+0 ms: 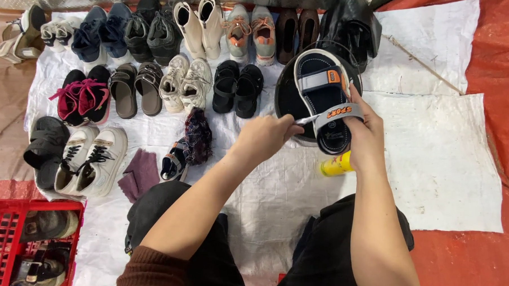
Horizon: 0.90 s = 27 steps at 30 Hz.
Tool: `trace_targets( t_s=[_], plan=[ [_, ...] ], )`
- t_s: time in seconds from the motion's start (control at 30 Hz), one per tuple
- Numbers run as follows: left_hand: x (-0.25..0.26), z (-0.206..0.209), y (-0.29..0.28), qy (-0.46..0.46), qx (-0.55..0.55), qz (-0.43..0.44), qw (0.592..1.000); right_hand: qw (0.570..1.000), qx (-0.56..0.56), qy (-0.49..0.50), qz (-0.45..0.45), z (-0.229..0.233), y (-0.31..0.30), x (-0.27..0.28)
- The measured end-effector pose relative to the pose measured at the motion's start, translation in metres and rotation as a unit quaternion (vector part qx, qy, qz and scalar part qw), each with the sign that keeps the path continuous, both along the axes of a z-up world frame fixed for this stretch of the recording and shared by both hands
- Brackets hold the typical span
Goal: A person is cleaning a pair of sandals using a toothbrush, water from a bucket, and a cloth.
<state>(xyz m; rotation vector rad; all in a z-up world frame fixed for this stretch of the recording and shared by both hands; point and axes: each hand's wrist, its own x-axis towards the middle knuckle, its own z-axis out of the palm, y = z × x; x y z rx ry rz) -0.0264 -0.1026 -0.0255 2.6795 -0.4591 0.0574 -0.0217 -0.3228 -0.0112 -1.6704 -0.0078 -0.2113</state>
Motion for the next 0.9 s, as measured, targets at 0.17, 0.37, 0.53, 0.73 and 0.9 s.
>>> trace_targets(
  t_s=[0.17, 0.37, 0.53, 0.73, 0.9],
  plan=[
    [0.018, -0.019, -0.001, -0.076, 0.021, 0.100, 0.992, 0.999, 0.044, -0.016, 0.006, -0.003, 0.016, -0.005],
    [0.009, -0.004, 0.002, -0.015, 0.009, 0.099, 0.995, 0.993, 0.085, -0.056, -0.063, -0.021, 0.012, 0.006],
    [0.005, 0.032, 0.015, 0.151, -0.024, 0.012, 0.988, 0.964, 0.180, -0.130, -0.147, -0.048, -0.038, 0.035],
    [0.050, -0.046, 0.035, 0.162, 0.010, 0.101, 0.982, 0.871, 0.368, -0.050, -0.320, 0.005, -0.059, 0.022],
    [0.099, -0.209, 0.001, 0.034, 0.221, 0.079, 0.972, 0.853, 0.432, -0.009, -0.291, 0.007, -0.068, 0.014]
  ],
)
